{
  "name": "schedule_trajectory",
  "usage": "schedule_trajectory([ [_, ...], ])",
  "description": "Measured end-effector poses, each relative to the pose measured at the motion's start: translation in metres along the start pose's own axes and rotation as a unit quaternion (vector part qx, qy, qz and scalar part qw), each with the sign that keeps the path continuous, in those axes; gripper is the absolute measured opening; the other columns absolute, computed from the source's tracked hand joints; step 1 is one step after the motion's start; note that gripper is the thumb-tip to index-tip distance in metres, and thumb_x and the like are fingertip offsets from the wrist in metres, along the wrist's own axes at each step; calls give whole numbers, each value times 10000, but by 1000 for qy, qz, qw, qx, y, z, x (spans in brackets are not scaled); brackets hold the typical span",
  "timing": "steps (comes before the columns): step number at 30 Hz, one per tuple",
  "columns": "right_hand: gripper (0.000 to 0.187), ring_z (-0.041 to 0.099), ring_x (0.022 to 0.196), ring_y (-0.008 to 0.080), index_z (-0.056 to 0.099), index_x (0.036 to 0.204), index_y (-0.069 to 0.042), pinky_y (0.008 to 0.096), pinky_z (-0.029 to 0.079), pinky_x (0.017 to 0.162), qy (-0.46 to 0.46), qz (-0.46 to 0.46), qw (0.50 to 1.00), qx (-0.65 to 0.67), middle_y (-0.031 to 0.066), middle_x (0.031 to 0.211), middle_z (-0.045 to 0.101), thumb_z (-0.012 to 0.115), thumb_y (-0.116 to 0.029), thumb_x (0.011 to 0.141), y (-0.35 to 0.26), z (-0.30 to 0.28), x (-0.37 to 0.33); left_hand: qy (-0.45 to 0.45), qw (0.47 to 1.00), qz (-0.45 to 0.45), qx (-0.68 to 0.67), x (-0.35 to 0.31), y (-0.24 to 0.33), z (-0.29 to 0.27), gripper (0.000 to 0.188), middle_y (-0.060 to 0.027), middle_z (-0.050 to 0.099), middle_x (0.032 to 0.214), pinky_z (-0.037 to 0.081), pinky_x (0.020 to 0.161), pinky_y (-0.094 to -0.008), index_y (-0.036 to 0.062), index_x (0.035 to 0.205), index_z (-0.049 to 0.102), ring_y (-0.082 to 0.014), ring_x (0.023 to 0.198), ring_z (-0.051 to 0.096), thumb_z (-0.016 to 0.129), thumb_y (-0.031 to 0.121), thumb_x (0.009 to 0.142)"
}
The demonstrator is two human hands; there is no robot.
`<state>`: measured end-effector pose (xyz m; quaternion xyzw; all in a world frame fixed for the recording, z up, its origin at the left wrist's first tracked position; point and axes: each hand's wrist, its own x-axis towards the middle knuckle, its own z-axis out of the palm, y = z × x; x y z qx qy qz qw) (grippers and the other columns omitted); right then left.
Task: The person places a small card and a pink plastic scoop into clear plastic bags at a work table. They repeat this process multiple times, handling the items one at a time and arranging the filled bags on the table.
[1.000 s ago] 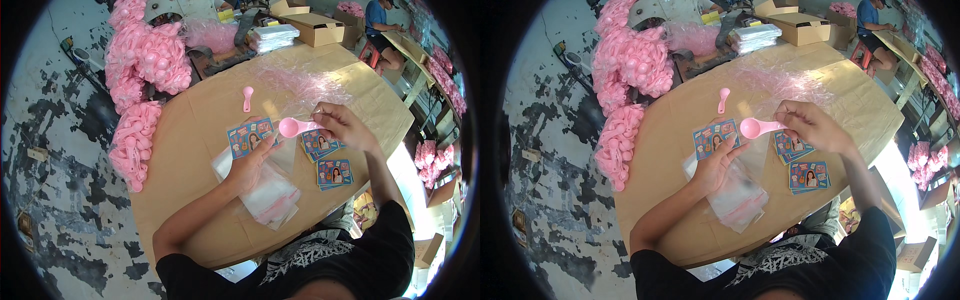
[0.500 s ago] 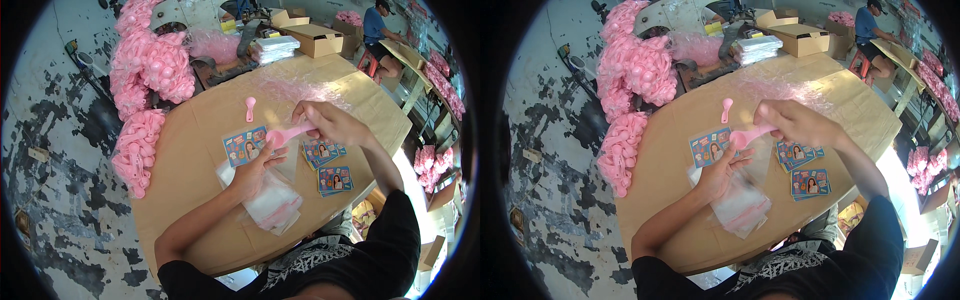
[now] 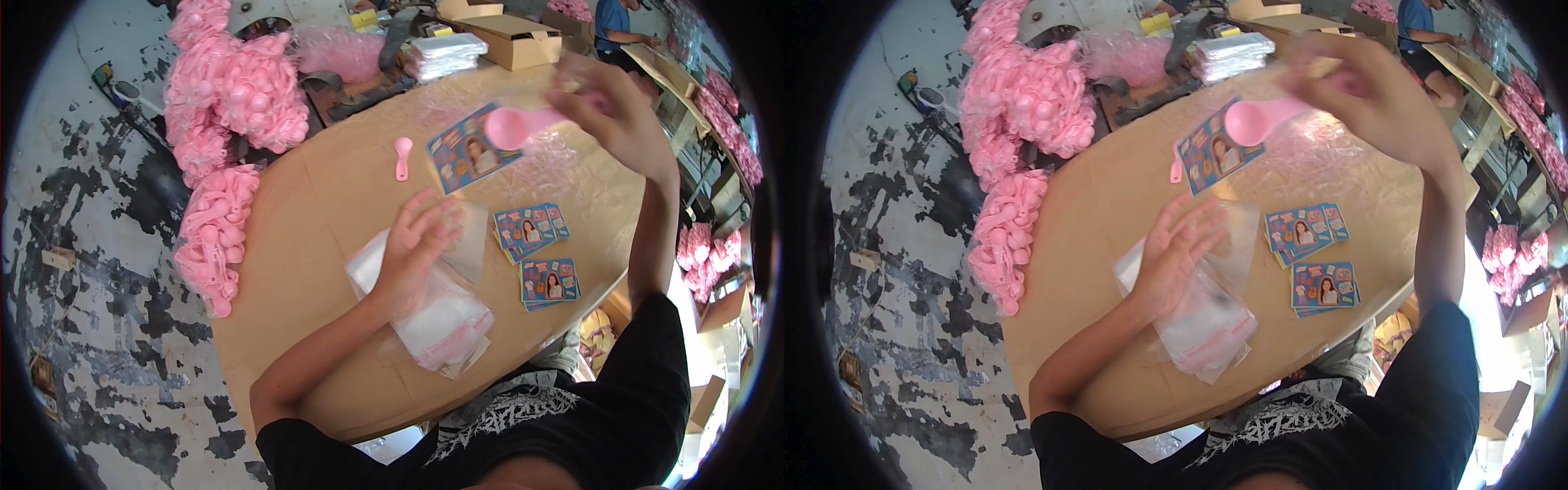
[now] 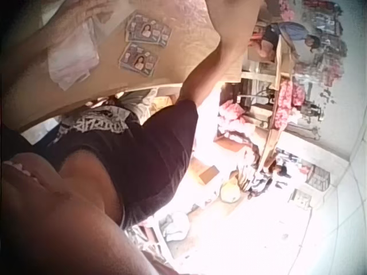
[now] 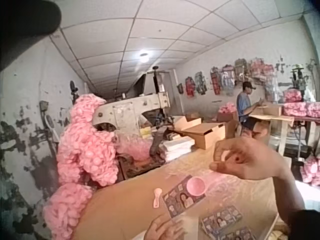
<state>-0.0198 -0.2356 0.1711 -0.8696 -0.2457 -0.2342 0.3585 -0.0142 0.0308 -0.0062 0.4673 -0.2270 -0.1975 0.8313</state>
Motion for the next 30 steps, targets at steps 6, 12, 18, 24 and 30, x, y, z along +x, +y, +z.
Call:
schedule_trajectory([
  [6,222,471,558,23,606,728,-12,238,361,506,-30,-30,999,-31,-25,569,510,681,-148,886,-11,-23,19,80,997,12,15,7,3,13,578,-212,322,1462,270,1178,-397,-35,1432,220,-308,1418,285,539,132,979],
  [12,248,483,520,31,646,723,-15,233,365,472,-174,-15,984,36,-7,587,554,665,-179,907,-22,97,4,-30,990,52,131,-5,-9,5,585,-120,357,1460,354,1076,-307,4,1401,320,-151,1321,390,642,89,921],
  [18,294,624,724,162,661,1060,-15,323,488,571,-7,-61,988,141,87,825,660,646,-274,921,-3,123,9,-5,995,-97,37,-8,2,4,492,-145,546,1341,439,1010,-322,1,1405,353,-189,1223,526,550,161,984],
  [24,173,589,581,67,639,1013,24,222,481,545,-198,76,926,314,49,763,655,629,-111,905,16,120,18,-12,995,-91,-50,-6,4,8,498,-189,516,1354,418,1055,-392,15,1425,329,-254,1255,514,493,233,1009],
  [30,139,578,524,80,598,996,12,222,468,496,-226,122,919,301,38,660,611,582,-101,916,27,113,26,-76,986,-143,-42,-7,1,-5,469,-200,496,1369,406,1074,-410,-40,1364,405,-279,1275,500,373,300,1043],
])
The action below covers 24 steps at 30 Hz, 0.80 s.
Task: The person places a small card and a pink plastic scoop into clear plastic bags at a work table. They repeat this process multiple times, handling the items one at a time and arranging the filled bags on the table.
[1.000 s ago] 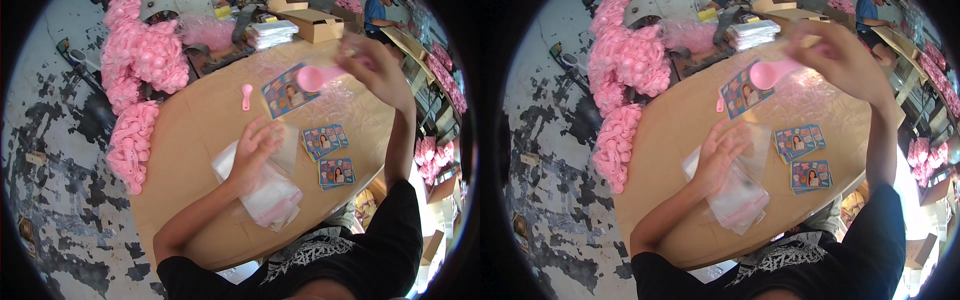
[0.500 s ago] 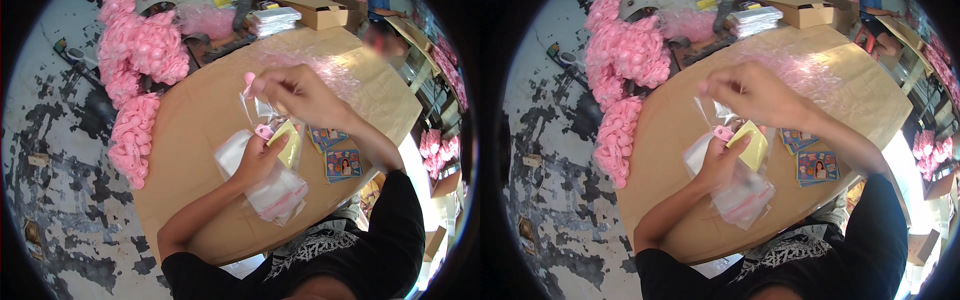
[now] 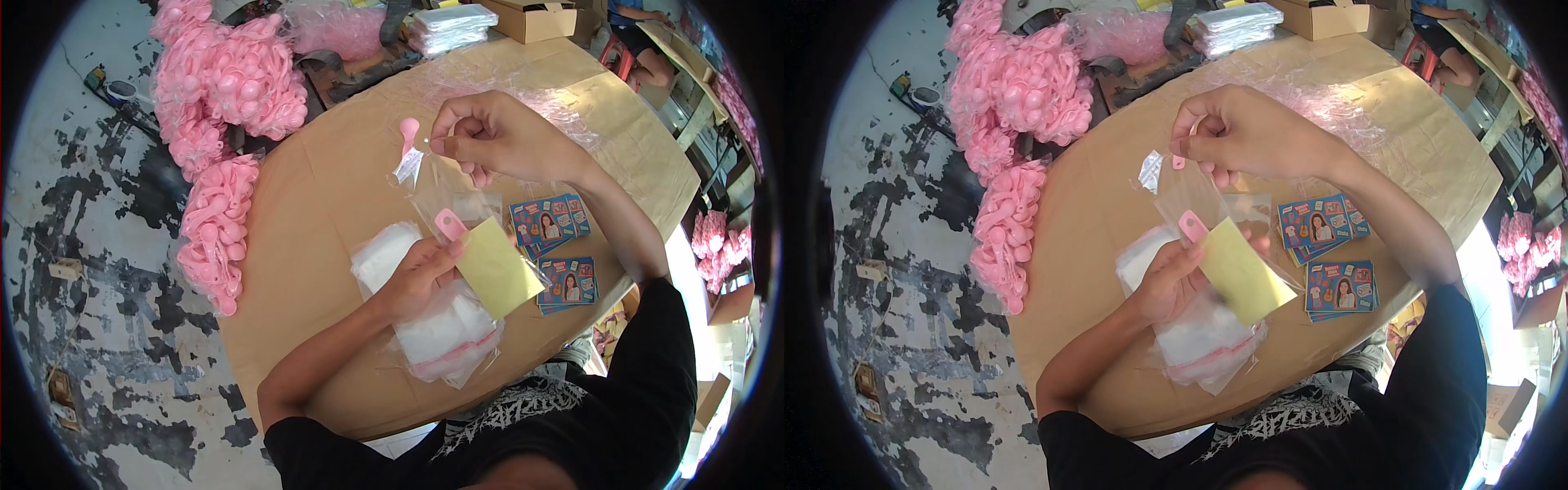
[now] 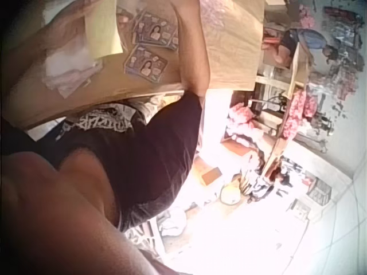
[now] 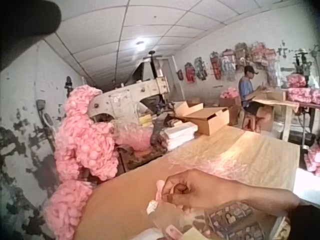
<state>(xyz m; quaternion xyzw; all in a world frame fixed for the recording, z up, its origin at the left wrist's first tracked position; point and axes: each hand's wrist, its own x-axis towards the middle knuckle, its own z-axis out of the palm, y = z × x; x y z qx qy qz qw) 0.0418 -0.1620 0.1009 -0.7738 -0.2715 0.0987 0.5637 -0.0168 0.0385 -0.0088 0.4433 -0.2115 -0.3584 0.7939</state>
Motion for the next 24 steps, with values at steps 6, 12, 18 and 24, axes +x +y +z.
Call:
schedule_trajectory([
  [6,136,613,540,113,573,969,26,240,490,500,-72,60,995,-20,63,639,614,546,-98,923,4,-2,0,54,998,18,-10,3,9,11,484,-188,546,1304,449,1047,-413,-32,1360,415,-269,1250,525,309,325,1051],
  [12,91,626,582,121,588,909,7,263,494,546,-103,66,984,-129,65,644,621,583,-82,893,11,-8,-3,117,991,60,19,8,11,5,436,-211,512,1363,559,888,-399,32,1363,397,-249,1041,654,313,330,1056],
  [18,212,645,674,249,612,980,47,360,500,633,-22,-46,974,-219,152,715,644,626,-103,830,1,3,-8,171,980,90,53,6,9,10,413,-203,569,1265,578,862,-366,1,1349,395,-214,988,670,320,281,1055],
  [24,75,619,595,156,588,830,-2,305,478,563,-1,-94,964,-249,89,652,627,637,-58,835,15,-2,-5,165,984,63,-27,9,13,14,398,-171,579,1269,601,761,-329,35,1347,386,-180,902,683,422,283,1039],
])
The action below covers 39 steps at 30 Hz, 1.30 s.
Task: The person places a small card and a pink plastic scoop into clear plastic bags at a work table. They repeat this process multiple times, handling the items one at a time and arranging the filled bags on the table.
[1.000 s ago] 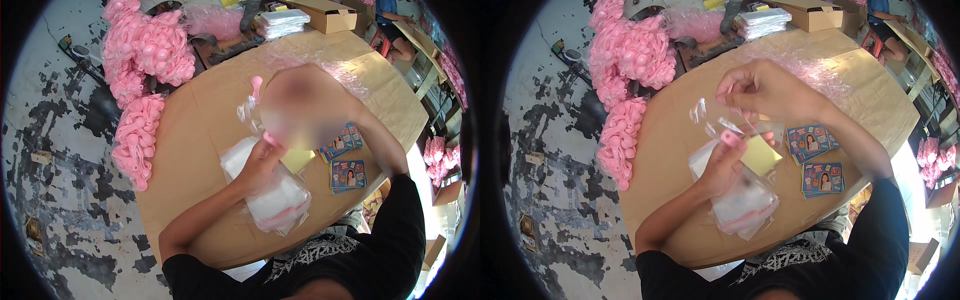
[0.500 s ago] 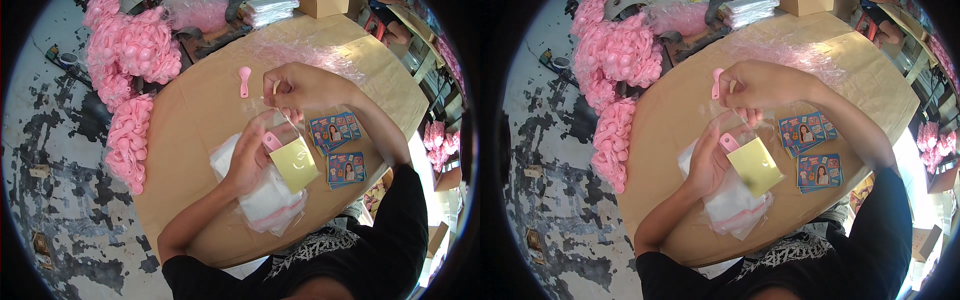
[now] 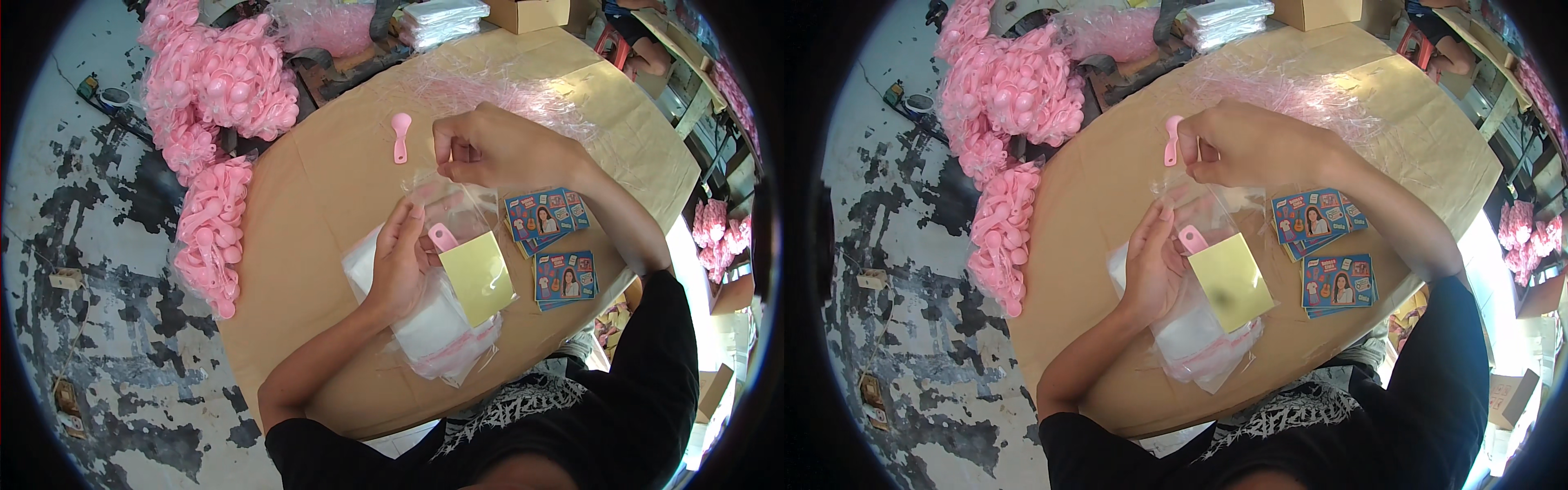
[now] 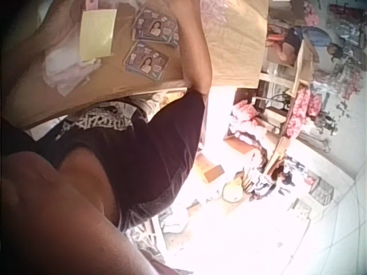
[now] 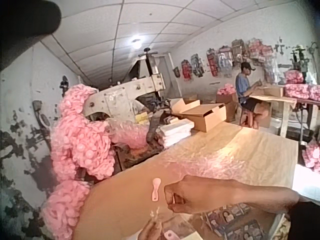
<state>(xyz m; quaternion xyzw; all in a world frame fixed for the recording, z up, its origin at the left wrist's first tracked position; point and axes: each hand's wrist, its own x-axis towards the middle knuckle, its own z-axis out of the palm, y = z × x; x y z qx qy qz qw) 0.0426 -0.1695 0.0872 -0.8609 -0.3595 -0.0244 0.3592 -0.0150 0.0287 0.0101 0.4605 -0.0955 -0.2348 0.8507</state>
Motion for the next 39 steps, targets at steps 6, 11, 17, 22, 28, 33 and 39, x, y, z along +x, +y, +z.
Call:
schedule_trajectory([
  [6,231,669,721,273,623,1028,33,370,514,671,-60,56,997,14,163,789,679,605,-99,840,-15,-5,-1,51,995,37,76,-1,-1,-1,360,-160,583,1269,607,732,-308,54,1313,429,-204,900,693,372,294,1051],
  [11,187,656,725,299,627,983,3,385,510,671,-18,25,999,-25,130,796,677,633,-99,826,-11,0,-1,35,997,38,65,-1,-5,-7,387,-171,569,1284,603,751,-306,34,1352,395,-195,897,690,344,280,1057],
  [17,123,617,869,271,646,858,-72,391,510,707,136,-195,952,-193,52,819,620,692,-141,767,-14,13,1,37,997,47,40,-2,-4,-7,386,-141,586,1248,588,768,-307,17,1346,418,-176,879,685,328,258,1059],
  [22,120,604,873,248,653,772,-90,380,508,749,83,-223,941,-240,38,812,614,694,-203,760,-1,32,2,26,996,28,84,-5,-5,-5,355,-91,604,1122,578,738,-290,36,1330,441,-142,883,669,325,234,1059],
  [28,170,604,845,245,646,751,-79,387,506,708,10,-221,934,-282,55,751,614,679,-246,753,6,31,3,43,978,32,200,-2,-12,-9,298,-36,599,980,498,661,-242,15,1250,493,-91,733,571,348,190,1056],
  [33,144,589,722,223,618,763,-73,348,473,638,-18,-224,928,-298,47,710,592,693,-187,721,12,32,7,18,910,90,405,1,-18,-15,301,-30,588,898,424,615,-235,-7,1232,508,-96,666,481,345,175,1057],
  [39,149,602,677,142,587,796,-18,295,479,625,119,-85,981,128,43,717,617,618,-154,847,15,-27,7,11,966,75,249,-3,-14,-12,349,-83,633,1056,474,606,-218,40,1364,402,-42,683,528,314,200,1067],
])
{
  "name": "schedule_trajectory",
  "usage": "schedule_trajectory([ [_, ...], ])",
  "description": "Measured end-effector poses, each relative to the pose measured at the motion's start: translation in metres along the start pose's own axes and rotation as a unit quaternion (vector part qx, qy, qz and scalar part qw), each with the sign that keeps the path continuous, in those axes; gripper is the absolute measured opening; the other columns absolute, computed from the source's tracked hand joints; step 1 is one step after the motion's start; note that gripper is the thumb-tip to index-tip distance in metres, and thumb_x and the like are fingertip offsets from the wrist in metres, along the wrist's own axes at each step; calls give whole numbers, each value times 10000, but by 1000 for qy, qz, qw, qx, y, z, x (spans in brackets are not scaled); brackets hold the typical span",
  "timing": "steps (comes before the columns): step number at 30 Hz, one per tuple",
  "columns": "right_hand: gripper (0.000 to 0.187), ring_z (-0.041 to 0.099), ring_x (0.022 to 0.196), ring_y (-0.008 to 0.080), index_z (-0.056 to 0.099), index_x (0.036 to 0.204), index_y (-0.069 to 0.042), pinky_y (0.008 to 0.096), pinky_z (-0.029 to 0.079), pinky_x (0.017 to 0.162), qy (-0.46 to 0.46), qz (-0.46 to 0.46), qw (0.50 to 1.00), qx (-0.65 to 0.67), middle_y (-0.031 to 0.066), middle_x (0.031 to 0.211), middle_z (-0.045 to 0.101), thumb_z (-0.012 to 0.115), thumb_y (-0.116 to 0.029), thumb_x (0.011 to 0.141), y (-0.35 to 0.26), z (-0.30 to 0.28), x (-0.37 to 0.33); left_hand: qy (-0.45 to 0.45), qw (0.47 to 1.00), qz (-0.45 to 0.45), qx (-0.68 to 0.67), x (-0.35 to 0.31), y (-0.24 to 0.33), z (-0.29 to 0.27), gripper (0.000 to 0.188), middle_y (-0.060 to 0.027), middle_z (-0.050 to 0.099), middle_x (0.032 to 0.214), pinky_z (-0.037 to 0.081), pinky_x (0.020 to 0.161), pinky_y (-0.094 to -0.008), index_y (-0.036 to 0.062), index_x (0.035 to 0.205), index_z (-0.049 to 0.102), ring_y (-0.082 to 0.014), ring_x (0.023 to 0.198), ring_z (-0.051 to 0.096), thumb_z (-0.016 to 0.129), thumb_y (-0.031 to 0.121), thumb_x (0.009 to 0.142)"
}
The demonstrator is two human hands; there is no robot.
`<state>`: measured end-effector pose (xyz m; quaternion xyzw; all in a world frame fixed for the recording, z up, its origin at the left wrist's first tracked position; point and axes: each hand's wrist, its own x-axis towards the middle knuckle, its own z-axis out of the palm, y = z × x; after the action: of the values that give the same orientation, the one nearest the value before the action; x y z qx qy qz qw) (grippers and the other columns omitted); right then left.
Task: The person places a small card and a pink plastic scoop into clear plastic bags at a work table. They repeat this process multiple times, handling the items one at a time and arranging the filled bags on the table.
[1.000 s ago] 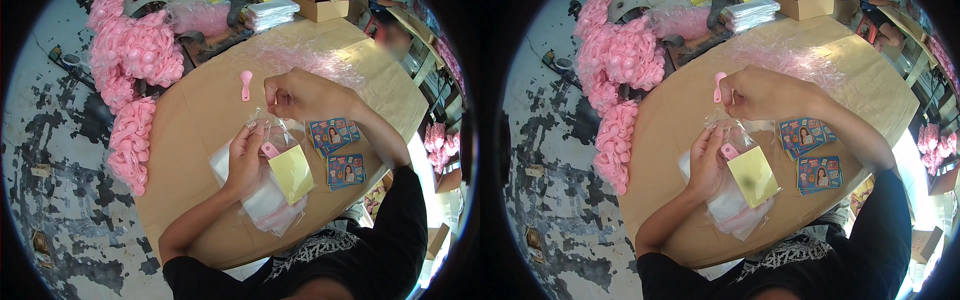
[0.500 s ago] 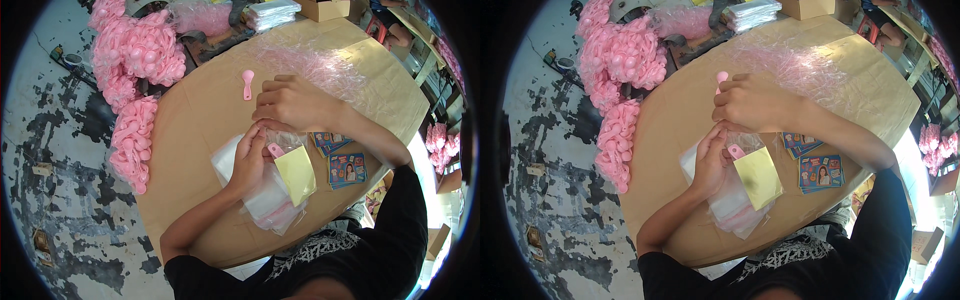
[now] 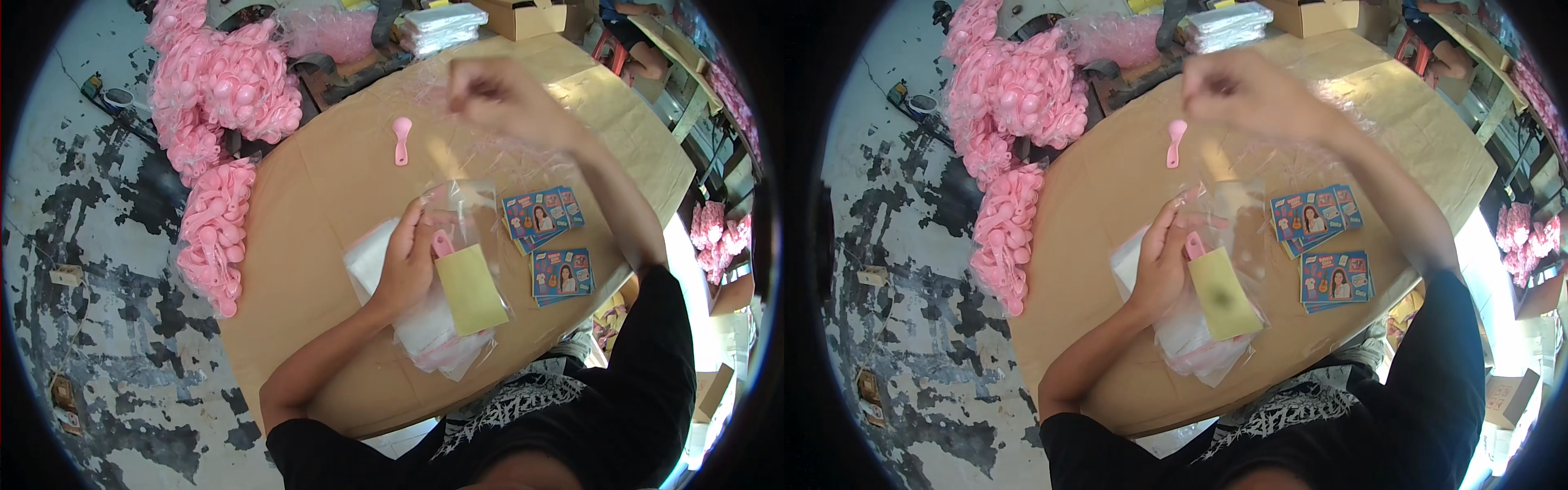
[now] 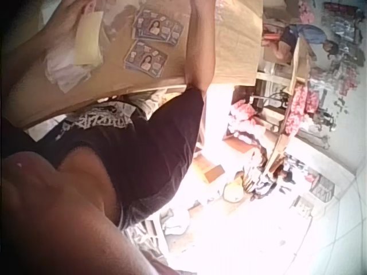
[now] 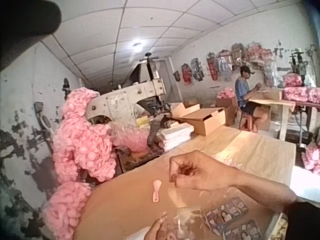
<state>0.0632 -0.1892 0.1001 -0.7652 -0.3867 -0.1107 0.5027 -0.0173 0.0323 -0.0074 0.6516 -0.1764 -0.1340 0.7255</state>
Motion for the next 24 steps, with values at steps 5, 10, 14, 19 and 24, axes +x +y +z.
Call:
schedule_trajectory([
  [5,140,583,719,94,597,821,-10,246,464,649,-204,27,968,145,21,732,607,572,-126,894,8,-96,-34,-20,987,-29,-154,5,10,-4,358,-133,612,1125,586,720,-290,41,1372,378,-83,739,614,331,208,1059],
  [10,255,638,892,183,672,1067,-16,293,505,779,127,-81,770,-620,85,937,680,515,-17,866,102,-76,-58,-38,982,-49,-178,1,14,0,405,-171,602,1199,585,785,-333,14,1367,362,-193,856,676,398,256,1044],
  [14,276,621,953,202,635,1085,-3,329,504,819,218,15,961,-169,135,1015,678,508,6,840,17,-41,-48,-35,983,-81,-163,2,10,-2,442,-181,573,1276,558,875,-370,-1,1369,376,-274,1034,656,437,281,1034],
  [19,262,570,781,90,626,1014,8,264,472,742,-173,205,962,-45,38,838,637,670,-198,858,-24,39,-66,21,964,-70,-254,2,10,1,430,-131,561,1280,546,882,-364,27,1394,385,-227,1037,646,404,279,1047],
  [24,316,617,782,103,652,1045,8,293,505,620,-55,228,956,175,46,890,682,701,-267,896,6,65,-74,20,970,-65,-235,6,14,5,395,-72,594,1164,530,844,-287,31,1338,461,-134,956,628,441,288,1038],
])
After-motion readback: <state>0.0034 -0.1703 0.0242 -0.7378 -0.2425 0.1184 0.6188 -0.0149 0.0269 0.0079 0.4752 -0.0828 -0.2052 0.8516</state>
